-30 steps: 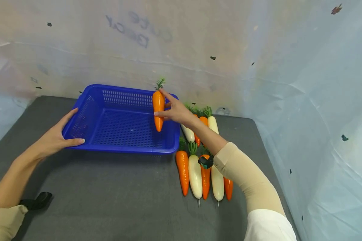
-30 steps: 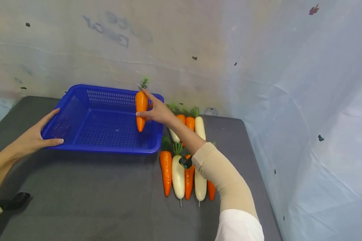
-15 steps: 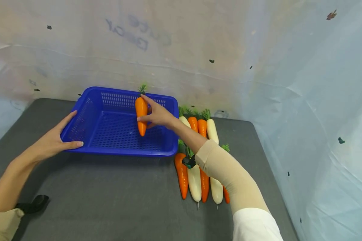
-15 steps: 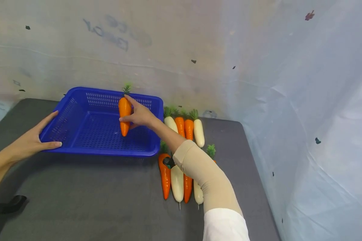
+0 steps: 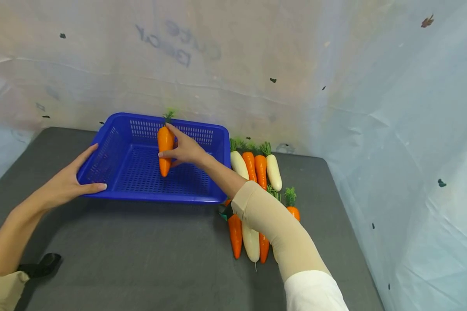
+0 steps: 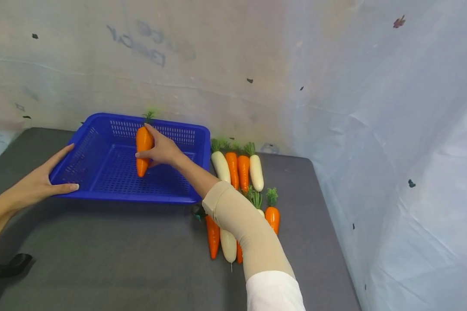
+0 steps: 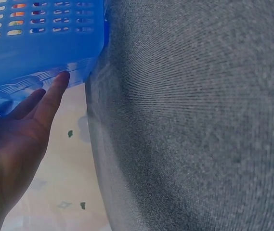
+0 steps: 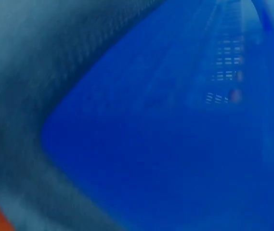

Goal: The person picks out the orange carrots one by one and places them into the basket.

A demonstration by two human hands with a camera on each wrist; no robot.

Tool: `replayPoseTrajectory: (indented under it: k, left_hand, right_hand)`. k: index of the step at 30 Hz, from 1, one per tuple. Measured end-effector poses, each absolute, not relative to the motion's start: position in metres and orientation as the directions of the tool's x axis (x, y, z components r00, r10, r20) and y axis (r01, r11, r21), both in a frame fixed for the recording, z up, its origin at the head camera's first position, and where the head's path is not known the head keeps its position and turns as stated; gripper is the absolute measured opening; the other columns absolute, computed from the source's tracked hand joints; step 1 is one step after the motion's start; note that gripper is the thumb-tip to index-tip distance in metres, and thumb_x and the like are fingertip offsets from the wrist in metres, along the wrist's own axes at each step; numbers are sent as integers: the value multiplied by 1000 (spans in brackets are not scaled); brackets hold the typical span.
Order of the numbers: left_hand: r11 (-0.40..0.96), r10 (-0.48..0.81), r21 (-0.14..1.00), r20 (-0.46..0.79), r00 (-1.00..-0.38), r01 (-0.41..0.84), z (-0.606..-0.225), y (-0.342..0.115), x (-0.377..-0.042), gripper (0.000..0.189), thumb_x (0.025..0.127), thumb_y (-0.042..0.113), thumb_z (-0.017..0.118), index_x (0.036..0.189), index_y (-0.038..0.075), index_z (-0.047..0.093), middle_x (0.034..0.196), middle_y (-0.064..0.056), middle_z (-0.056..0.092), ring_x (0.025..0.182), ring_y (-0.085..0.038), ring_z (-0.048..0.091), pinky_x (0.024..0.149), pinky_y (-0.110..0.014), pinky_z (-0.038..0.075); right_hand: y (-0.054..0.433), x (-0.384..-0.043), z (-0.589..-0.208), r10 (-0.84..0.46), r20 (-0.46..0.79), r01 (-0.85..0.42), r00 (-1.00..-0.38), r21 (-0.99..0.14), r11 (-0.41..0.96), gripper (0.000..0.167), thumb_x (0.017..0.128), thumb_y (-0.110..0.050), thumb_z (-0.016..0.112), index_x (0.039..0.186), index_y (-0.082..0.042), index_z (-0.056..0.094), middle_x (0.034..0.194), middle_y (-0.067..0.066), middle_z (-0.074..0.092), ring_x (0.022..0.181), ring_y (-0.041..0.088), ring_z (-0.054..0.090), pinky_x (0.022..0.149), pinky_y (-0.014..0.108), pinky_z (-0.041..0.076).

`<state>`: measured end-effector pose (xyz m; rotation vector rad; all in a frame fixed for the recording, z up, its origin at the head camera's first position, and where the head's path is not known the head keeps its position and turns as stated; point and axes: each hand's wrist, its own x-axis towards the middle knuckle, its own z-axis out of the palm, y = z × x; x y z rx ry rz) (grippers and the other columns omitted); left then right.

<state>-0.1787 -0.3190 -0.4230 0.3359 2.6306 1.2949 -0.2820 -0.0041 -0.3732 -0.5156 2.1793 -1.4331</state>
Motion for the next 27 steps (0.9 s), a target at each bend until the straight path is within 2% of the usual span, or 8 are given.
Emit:
replayPoseTrajectory:
  k: [6, 11, 17, 27]
  left_hand:
    - [603, 276, 790, -73, -958, 114, -425, -320, -179, 113, 89, 21, 75, 157, 35, -14, 158, -37, 3, 126, -70, 25, 88, -83, 28]
    - [599, 277, 793, -75, -958, 111, -425, -319, -179, 112, 89, 21, 74, 157, 36, -14, 158, -37, 3, 126, -70, 25, 88, -83, 28]
    - [598, 269, 797, -101, -958, 84, -425, -318, -179, 111, 90, 23, 73, 156, 38, -15, 158, -37, 0, 128, -70, 22, 91, -83, 25]
    - [603, 270, 794, -115, -956, 75, -424, -318, -180, 109, 92, 23, 71, 157, 37, -15, 158, -37, -2, 126, -69, 24, 90, -83, 27]
  right_hand:
    - [-25, -278, -381, -522, -202, -46, -829, -905, 422, 92, 88, -11, 76, 160, -28, 20, 128, 14, 54, 96, 23, 67, 75, 46, 60]
    - [-39, -273, -389, -523, -199, -45, -829, -908, 417, 91, 88, -11, 77, 160, -27, 22, 130, 13, 53, 94, 21, 67, 73, 44, 60]
    - [-51, -270, -398, -519, -210, -31, -829, -909, 416, 90, 88, -15, 77, 159, -30, 23, 126, 10, 55, 83, 19, 68, 71, 41, 61]
    - [-63, -267, -406, -508, -253, -12, -823, -887, 462, 90, 85, -10, 79, 158, -24, 28, 127, 9, 54, 92, 19, 65, 69, 36, 61]
